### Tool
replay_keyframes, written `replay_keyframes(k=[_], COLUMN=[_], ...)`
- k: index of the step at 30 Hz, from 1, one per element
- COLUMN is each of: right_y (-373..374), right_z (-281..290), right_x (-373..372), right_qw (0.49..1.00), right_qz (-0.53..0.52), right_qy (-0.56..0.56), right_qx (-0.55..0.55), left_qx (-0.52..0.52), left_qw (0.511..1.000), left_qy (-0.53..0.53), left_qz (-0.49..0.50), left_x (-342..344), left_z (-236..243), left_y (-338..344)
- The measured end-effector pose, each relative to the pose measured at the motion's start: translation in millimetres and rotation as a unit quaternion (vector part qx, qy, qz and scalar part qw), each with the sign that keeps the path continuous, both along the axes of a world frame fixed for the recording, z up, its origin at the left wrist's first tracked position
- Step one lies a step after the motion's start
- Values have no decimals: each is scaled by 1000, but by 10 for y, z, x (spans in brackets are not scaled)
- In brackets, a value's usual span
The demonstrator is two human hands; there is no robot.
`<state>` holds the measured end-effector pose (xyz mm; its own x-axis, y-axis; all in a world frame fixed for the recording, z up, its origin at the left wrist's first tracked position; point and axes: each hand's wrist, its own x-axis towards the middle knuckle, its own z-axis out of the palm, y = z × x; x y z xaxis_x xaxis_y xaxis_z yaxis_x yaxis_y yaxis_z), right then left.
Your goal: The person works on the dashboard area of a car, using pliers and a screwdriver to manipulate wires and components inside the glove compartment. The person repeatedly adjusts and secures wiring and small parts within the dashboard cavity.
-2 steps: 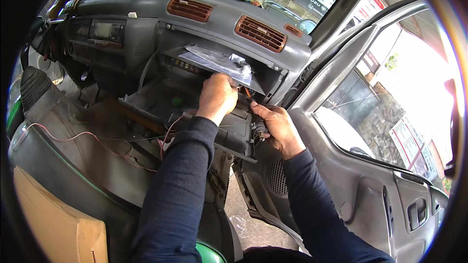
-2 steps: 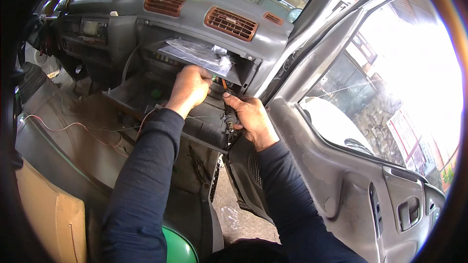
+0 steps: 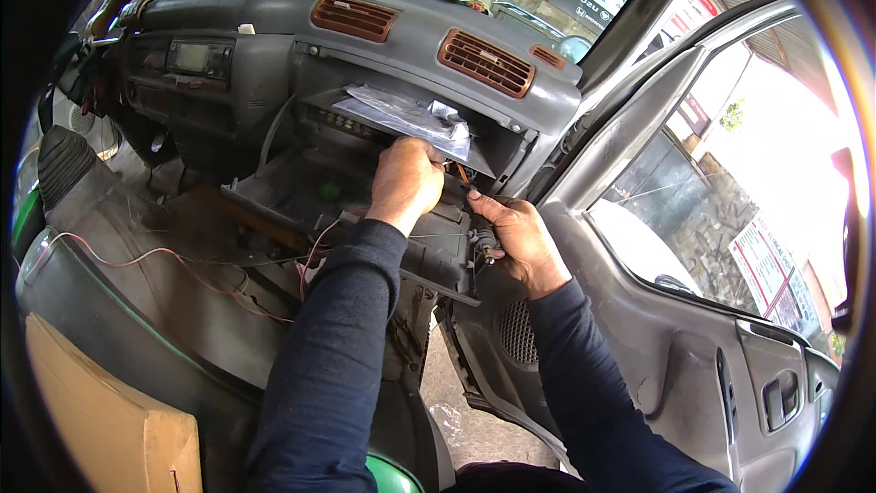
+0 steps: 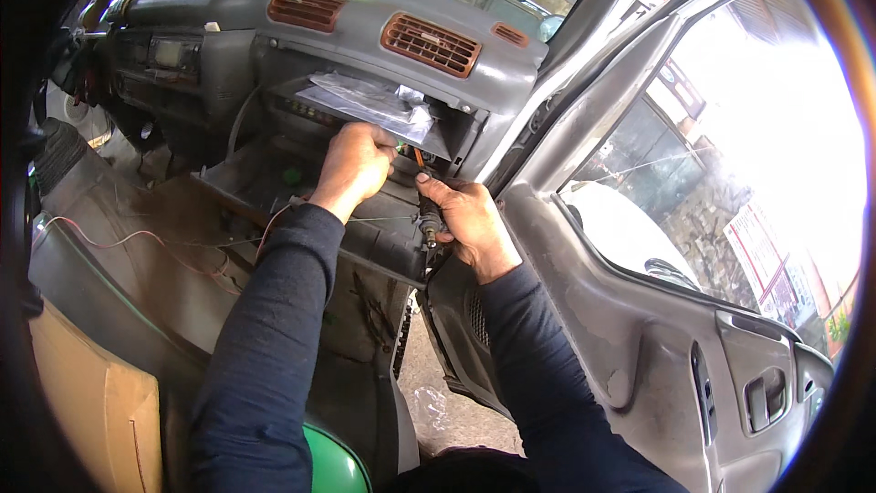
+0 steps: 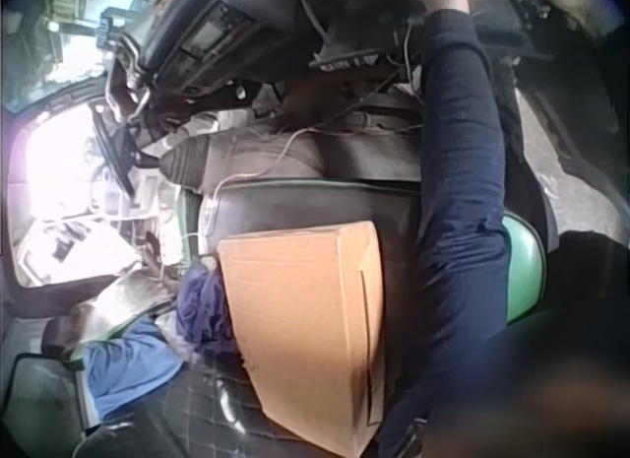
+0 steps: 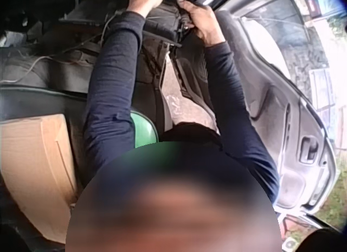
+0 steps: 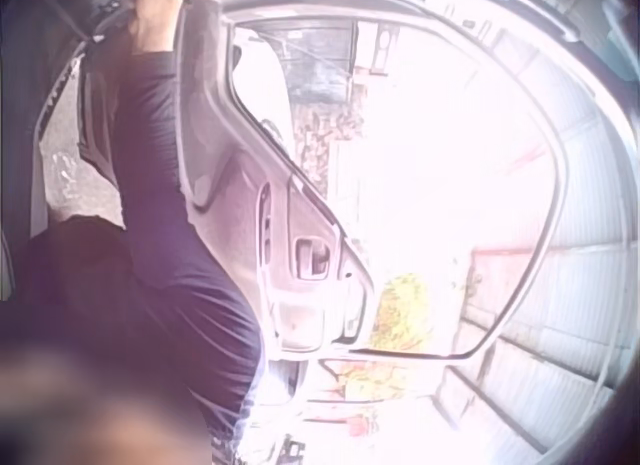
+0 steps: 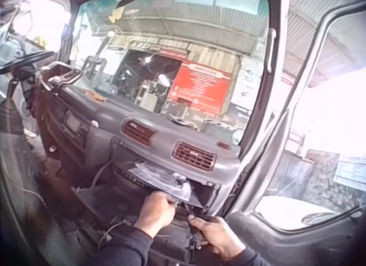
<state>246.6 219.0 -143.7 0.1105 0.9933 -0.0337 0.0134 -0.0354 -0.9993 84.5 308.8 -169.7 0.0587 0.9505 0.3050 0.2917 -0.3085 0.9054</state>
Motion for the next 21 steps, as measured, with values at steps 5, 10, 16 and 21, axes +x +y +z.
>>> replay_keyframes(k=[5, 10, 16, 21], right_y=[59, 73, 65, 58], right_z=[-7, -23, -19, -12], right_x=[30, 36, 42, 49], right_qw=[1000, 1000, 1000, 1000], right_qz=[5, 1, -7, 6], right_qy=[2, 7, -10, -8], right_qx=[17, 16, 9, 6], left_qx=[19, 23, 42, 35], left_qw=[996, 999, 999, 999], left_qy=[83, 0, 0, 11], left_qz=[12, -35, -19, -37], left_x=[42, 72, 66, 79], left_z=[-58, -97, -94, -80], left_y=[90, 129, 136, 126])
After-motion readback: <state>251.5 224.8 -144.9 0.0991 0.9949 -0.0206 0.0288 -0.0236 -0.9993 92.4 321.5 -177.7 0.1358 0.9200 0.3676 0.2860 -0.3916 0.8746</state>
